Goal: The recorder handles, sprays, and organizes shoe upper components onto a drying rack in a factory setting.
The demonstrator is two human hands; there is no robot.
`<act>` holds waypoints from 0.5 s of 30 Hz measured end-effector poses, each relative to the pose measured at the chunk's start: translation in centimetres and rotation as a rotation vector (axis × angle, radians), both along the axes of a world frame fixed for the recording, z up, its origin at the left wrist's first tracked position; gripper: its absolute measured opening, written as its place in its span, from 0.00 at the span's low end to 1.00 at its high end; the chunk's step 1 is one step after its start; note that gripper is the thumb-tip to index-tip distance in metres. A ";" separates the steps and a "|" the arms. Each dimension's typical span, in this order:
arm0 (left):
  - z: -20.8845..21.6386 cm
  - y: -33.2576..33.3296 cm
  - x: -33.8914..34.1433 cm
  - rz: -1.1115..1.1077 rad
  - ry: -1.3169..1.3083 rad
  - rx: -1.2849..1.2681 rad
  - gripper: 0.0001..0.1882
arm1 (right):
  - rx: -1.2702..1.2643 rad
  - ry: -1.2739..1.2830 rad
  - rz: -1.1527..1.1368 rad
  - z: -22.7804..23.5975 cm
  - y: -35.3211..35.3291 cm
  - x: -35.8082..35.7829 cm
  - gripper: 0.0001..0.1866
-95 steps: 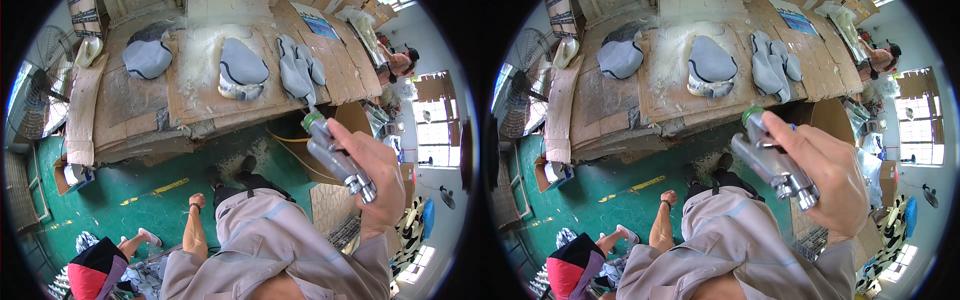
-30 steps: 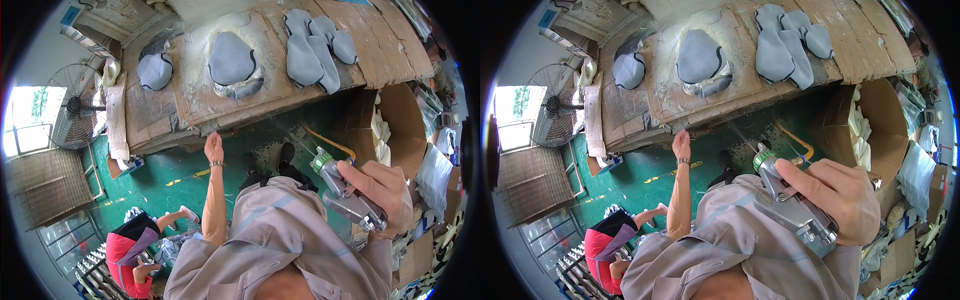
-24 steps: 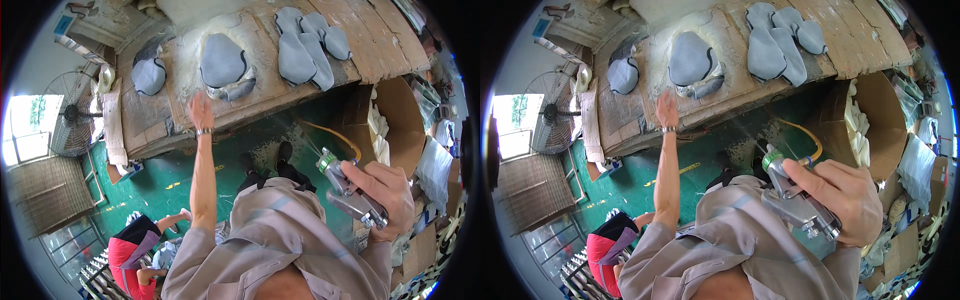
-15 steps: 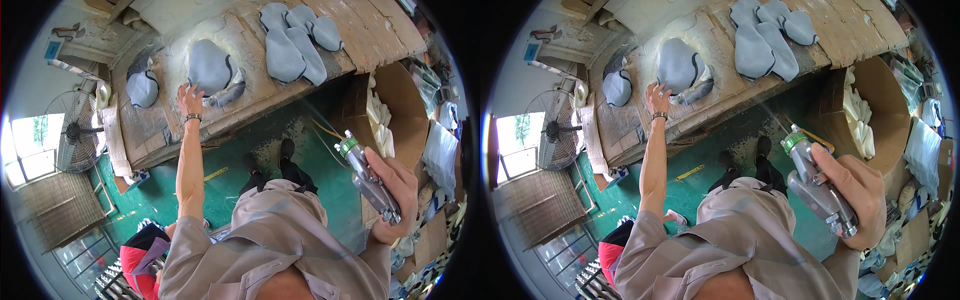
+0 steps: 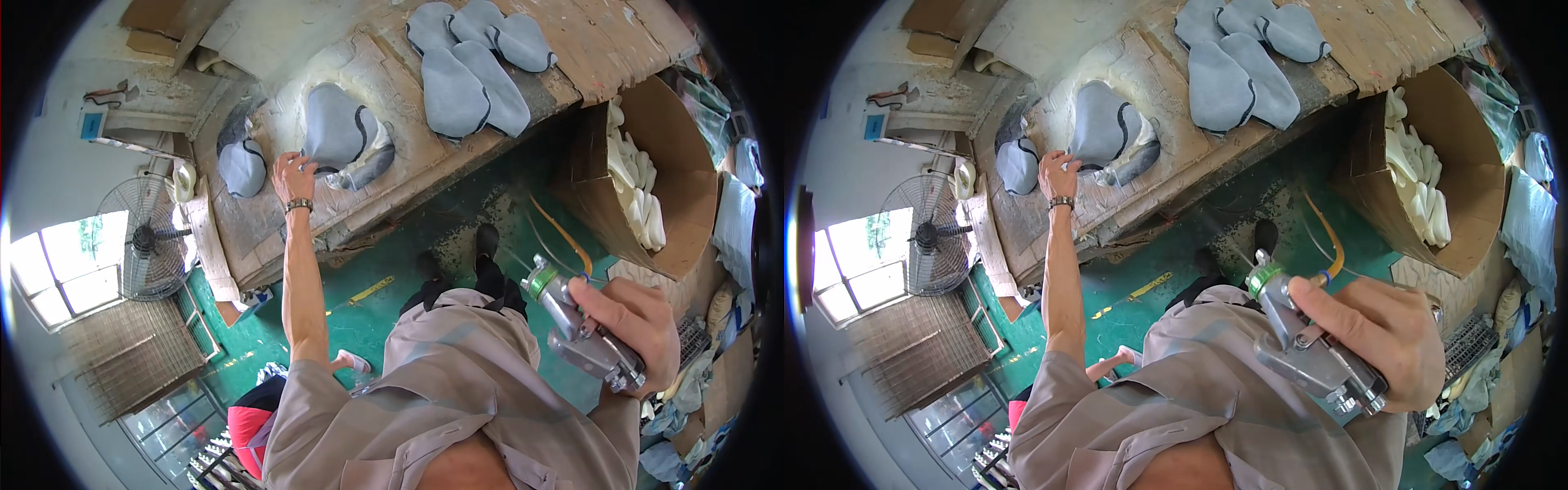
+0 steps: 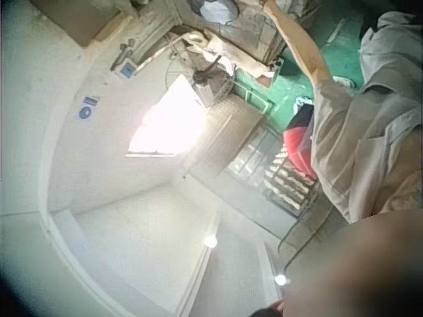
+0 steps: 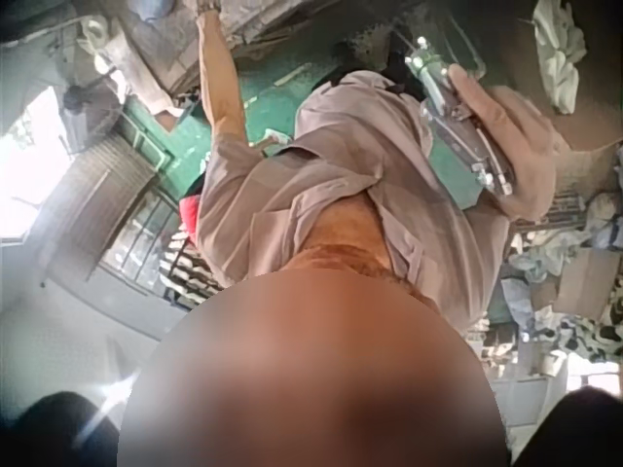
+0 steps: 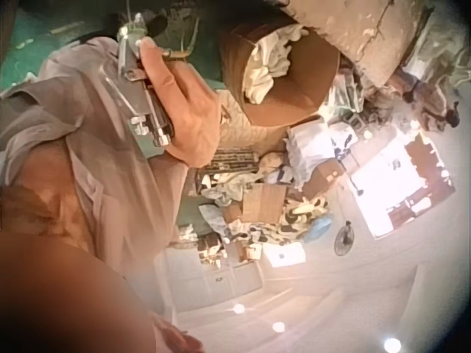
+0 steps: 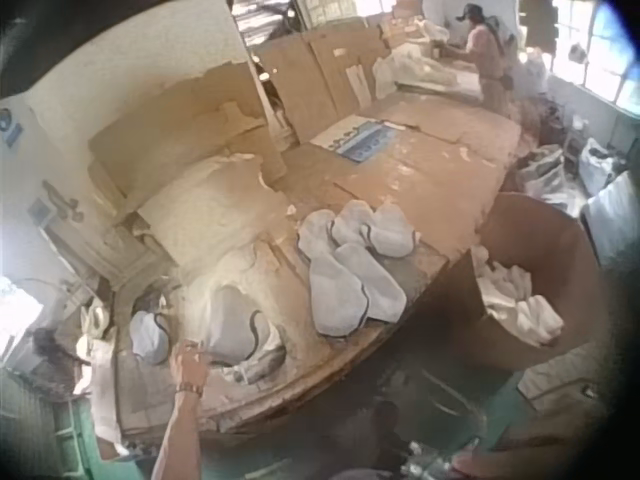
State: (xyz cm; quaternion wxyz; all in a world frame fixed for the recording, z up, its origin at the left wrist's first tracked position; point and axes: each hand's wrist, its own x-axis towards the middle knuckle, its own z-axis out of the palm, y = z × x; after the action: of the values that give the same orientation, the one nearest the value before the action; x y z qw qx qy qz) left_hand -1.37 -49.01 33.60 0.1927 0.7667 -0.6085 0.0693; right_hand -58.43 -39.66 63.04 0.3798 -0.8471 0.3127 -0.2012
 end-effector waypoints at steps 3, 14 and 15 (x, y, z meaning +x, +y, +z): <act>2.2 -1.8 -1.1 -0.056 -0.064 0.019 0.11 | -0.027 -0.066 -0.126 -0.8 0.7 -0.8 0.36; 20.1 -13.8 -17.3 -0.408 -0.226 -0.272 0.10 | 0.200 -0.250 -0.455 -5.4 2.9 -5.9 0.35; 20.7 -14.7 -19.9 -0.447 -0.216 -0.325 0.10 | 0.192 -0.251 -0.519 -5.6 3.4 -6.2 0.34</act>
State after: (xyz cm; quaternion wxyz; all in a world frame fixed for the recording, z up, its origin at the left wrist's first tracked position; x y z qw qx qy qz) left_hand -21.23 -63.71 54.32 0.2574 0.5610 -0.7602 0.2029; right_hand -64.61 -36.26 57.45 0.4299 -0.6674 0.4870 -0.3642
